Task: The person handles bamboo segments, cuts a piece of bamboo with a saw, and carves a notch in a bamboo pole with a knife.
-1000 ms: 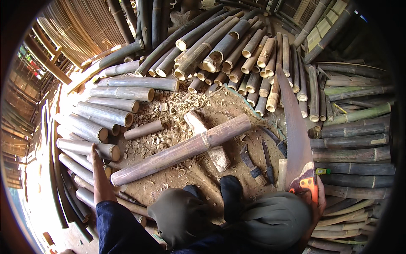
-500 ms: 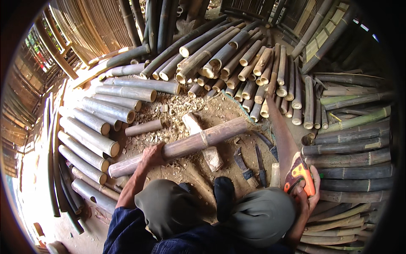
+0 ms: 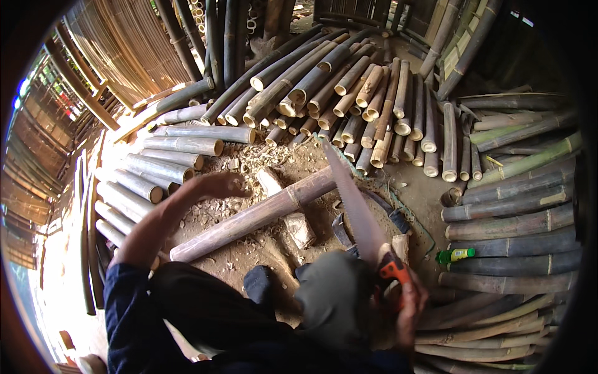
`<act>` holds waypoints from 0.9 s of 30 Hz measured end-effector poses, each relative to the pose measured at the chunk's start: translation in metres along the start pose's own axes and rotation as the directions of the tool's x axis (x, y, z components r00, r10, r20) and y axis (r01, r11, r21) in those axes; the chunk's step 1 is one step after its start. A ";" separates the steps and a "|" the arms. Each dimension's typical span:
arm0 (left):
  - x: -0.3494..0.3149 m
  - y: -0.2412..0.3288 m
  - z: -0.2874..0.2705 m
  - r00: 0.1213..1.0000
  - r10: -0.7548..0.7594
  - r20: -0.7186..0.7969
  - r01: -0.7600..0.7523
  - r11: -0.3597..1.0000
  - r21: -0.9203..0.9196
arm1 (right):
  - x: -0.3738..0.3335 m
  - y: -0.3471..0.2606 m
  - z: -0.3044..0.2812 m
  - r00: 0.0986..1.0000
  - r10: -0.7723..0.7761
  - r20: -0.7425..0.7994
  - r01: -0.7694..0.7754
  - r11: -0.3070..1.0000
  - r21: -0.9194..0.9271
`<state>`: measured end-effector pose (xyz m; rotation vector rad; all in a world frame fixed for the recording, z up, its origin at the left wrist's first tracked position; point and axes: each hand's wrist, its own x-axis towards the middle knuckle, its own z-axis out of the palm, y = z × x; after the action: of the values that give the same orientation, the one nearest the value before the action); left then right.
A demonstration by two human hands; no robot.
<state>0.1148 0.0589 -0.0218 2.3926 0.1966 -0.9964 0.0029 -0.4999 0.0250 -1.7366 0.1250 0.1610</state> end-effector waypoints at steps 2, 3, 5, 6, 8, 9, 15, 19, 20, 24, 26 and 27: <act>0.030 0.017 -0.016 0.997 0.056 -0.049 -0.057 0.998 -0.019 | 0.011 0.002 0.028 0.995 -0.092 0.040 0.090 0.995 0.049; 0.047 0.036 -0.001 0.987 0.125 -0.098 -0.131 0.990 -0.050 | 0.014 0.004 0.037 0.998 -0.056 0.041 0.052 0.996 0.072; 0.082 0.054 0.040 0.958 0.174 -0.229 -0.178 0.984 0.005 | 0.027 0.001 0.046 0.988 -0.068 0.136 0.071 0.997 -0.011; 0.108 0.048 0.067 0.940 0.162 -0.301 -0.144 0.986 0.081 | 0.032 0.001 0.054 0.972 -0.168 0.167 0.175 0.984 -0.027; 0.151 0.010 0.120 0.771 -0.145 -0.620 -0.087 0.941 -0.328 | 0.039 0.002 0.072 0.918 -0.302 0.257 0.325 0.944 -0.051; 0.161 0.058 0.138 0.739 -0.249 -0.626 -0.038 0.913 -0.407 | 0.044 0.014 0.061 0.932 -0.280 0.229 0.312 0.943 -0.115; 0.145 0.086 0.164 0.752 -0.195 -0.630 -0.030 0.944 -0.329 | 0.048 0.041 0.058 0.942 -0.237 0.238 0.285 0.939 -0.193; 0.134 0.086 0.158 0.795 -0.074 -0.602 -0.117 0.955 -0.271 | 0.040 0.042 0.067 0.937 -0.249 0.243 0.304 0.927 -0.222; 0.133 0.083 0.159 0.808 -0.078 -0.584 -0.089 0.963 -0.253 | 0.037 0.040 0.069 0.936 -0.249 0.248 0.307 0.922 -0.236; 0.136 0.087 0.156 0.831 -0.058 -0.553 -0.071 0.975 -0.209 | 0.023 0.024 0.081 0.899 -0.373 0.231 0.432 0.843 -0.319; 0.137 0.084 0.157 0.828 -0.056 -0.559 -0.076 0.975 -0.210 | 0.015 0.013 0.084 0.915 -0.321 0.245 0.389 0.862 -0.324; 0.137 0.083 0.157 0.826 -0.055 -0.561 -0.078 0.974 -0.211 | 0.012 0.009 0.084 0.920 -0.304 0.249 0.377 0.861 -0.341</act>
<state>0.1437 -0.1036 -0.1733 2.4018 0.4818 -0.2060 0.0103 -0.4183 -0.0001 -2.0918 -0.3801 0.0876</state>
